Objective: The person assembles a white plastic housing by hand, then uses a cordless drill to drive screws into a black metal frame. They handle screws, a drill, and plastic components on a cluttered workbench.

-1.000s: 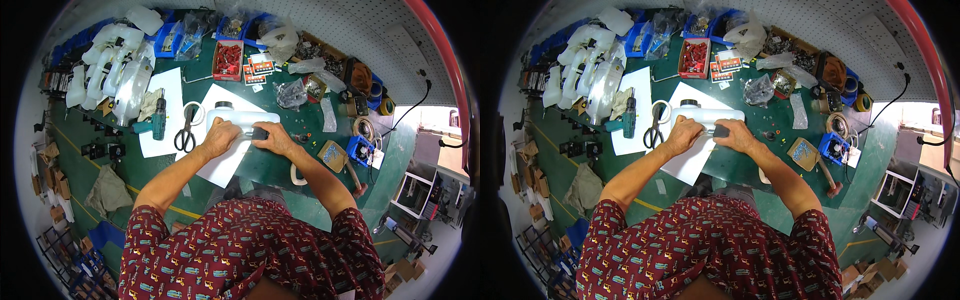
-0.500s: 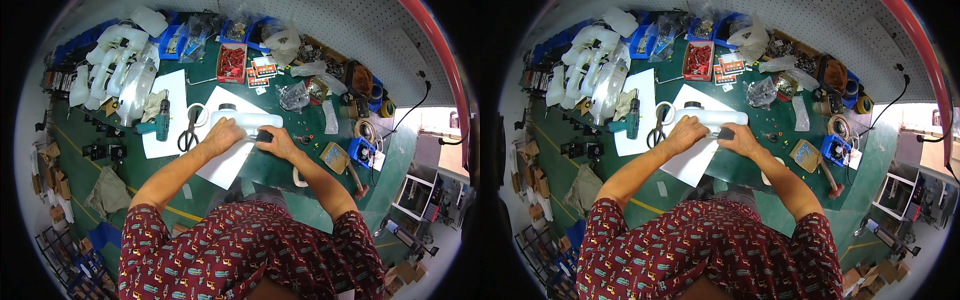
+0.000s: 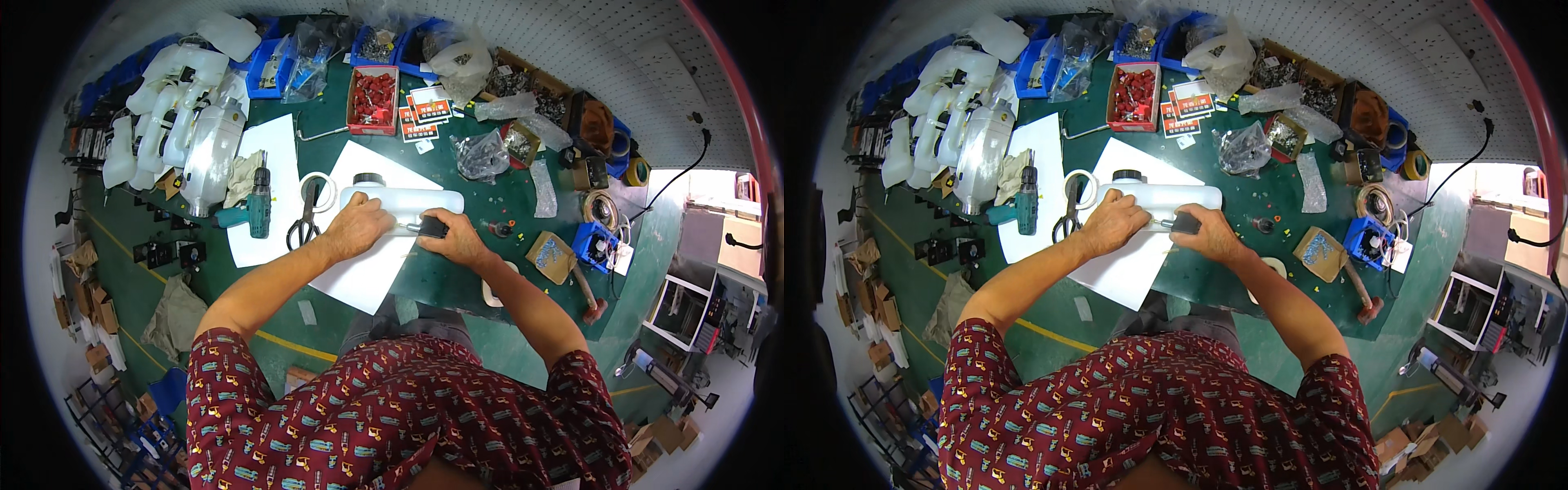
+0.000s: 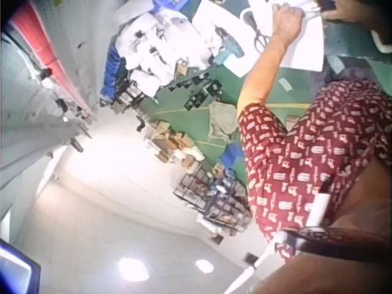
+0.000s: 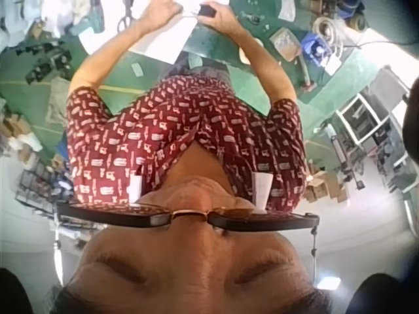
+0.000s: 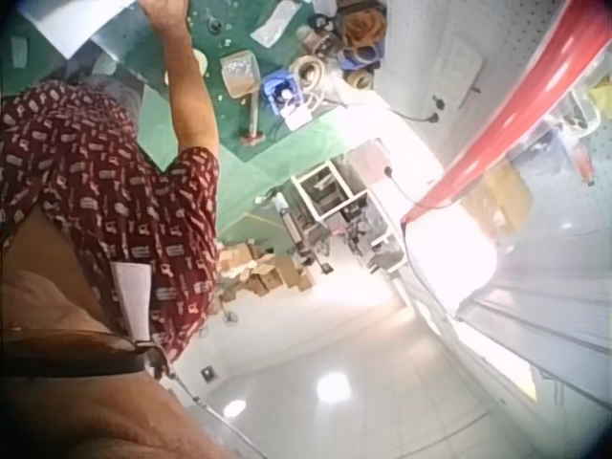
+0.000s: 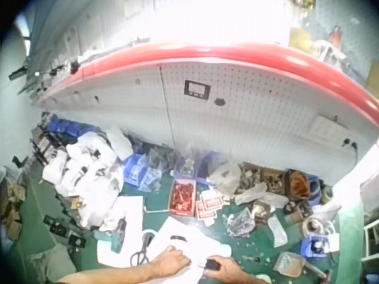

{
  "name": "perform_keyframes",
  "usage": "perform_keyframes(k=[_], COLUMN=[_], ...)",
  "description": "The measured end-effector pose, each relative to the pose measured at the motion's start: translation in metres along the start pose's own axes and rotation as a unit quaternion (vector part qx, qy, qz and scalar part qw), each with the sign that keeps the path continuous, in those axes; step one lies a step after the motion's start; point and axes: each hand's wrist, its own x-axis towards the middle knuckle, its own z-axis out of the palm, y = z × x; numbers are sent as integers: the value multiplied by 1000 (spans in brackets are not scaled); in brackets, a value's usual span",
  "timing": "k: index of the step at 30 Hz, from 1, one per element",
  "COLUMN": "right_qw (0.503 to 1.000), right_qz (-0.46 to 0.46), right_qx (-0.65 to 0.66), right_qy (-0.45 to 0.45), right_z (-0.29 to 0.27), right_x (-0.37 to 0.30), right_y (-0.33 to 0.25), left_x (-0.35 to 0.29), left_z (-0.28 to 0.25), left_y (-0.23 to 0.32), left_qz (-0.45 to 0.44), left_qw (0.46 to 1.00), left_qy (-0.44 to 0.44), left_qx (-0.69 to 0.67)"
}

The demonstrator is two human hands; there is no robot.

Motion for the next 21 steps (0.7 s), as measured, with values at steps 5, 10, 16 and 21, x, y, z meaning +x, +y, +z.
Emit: perform_keyframes(k=[5, 10, 16, 21], right_qw=[1000, 999, 999, 997], right_qz=[-22, -38, -25, 5], right_qx=[13, 26, 48, 72], right_qy=[10, 27, 0, -14], right_z=[4, 5, 3, 1], right_x=[0, 1, 2, 5], right_y=[5, 6, 9, 8], left_x=[-1, 0, 1, 1], left_z=[4, 5, 4, 5], left_y=[-2, -1, 0, -1], left_qz=[6, -10, -12, -12], left_qw=[1000, 999, 999, 999], left_qy=[19, 25, 16, 15], left_qx=[-13, -20, -35, -36])
